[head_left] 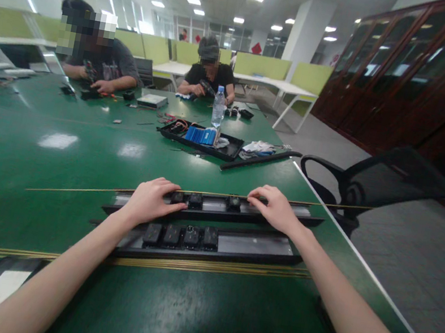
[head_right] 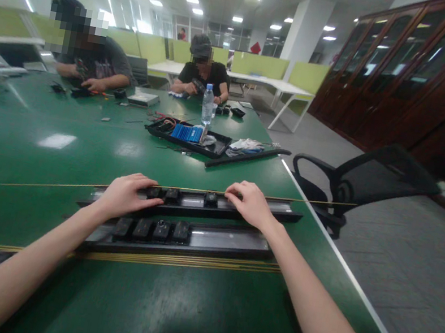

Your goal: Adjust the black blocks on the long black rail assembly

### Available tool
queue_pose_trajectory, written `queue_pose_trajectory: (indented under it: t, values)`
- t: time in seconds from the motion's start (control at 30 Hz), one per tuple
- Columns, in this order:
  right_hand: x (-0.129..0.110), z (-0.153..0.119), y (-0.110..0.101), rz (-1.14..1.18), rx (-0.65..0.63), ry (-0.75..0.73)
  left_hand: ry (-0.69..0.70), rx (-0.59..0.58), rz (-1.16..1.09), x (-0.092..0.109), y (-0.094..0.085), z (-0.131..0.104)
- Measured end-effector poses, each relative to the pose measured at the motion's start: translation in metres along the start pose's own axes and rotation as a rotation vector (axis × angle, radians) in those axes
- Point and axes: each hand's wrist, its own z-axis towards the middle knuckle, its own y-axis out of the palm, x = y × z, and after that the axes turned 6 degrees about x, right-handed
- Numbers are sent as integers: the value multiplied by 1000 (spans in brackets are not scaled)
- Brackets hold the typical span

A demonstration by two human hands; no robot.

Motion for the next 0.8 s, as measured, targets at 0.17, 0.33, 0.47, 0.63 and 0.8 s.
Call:
queue_pose_trajectory:
  t: [0.17,0.33,0.47,0.63,0.8]
  values:
    - [3,0,-5,12,-27,8,0,0,-11,1,-1,1]
    - [10,1,-12,51,-80,34,3,2,-10,1,-1,0]
    - [12,1,-16,73,-105,52,1,5,-4,0,0,0]
    - [17,1,-20,110,-141,19,6,6,-7,-2,2,0]
    - [20,1,-23,118,-176,31,1,4,-2,-1,1,0]
